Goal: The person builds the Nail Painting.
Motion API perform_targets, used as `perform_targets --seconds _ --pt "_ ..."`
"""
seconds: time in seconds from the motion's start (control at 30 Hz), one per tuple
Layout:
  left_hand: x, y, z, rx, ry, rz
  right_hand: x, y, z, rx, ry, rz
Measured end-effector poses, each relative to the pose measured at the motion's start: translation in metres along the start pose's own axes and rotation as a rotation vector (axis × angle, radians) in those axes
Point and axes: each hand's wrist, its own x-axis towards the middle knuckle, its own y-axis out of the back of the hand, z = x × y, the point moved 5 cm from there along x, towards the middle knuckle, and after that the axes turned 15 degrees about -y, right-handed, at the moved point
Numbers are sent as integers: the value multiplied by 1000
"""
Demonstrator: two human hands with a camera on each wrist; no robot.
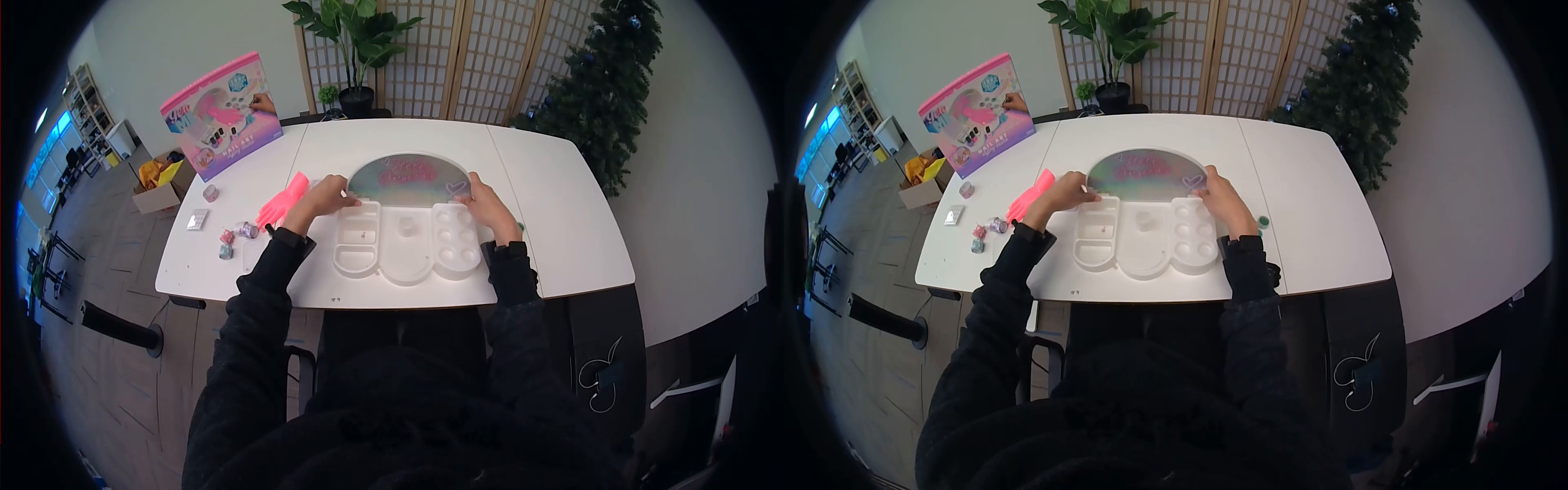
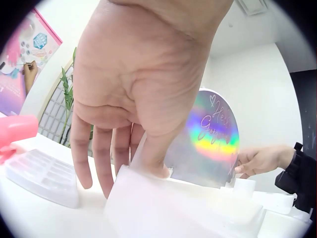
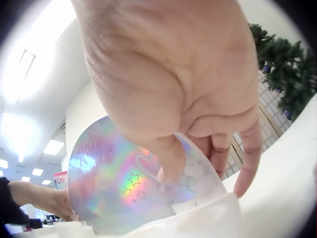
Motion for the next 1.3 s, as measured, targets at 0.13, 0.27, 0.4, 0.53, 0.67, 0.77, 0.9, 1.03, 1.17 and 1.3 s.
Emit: perform_targets --seconds 0.13,0.27,0.4,0.53,0.67,0.77,0.9,1.03,1.17,1.3 --pt "-2 16 29 -127 -100 74 5 -7 4 -125 -136 -47" --pt "-5 16 42 -29 -74 104 10 -18 20 -104 -134 -34" --pt "-5 0 16 25 -20 87 7 -20 18 -84 -102 -36" --pt "-4 -11 2 -14 -2 92 5 -21 15 -139 -182 -104" --pt "-8 -11 10 -21 28 107 5 -33 27 -97 -210 -78" --pt "-10 -6 21 0 66 86 -2 -29 25 -210 -325 -104" --pt "-7 -15 7 6 59 127 -17 -28 21 -463 -306 10" --pt "-12 -12 0 -46 67 84 -64 -13 -24 -569 -304 -4" --pt "-31 33 15 239 -53 130 -98 -19 -35 -576 -163 -61" --pt "-50 76 -2 379 176 131 -112 -34 -29 -578 -41 -119"
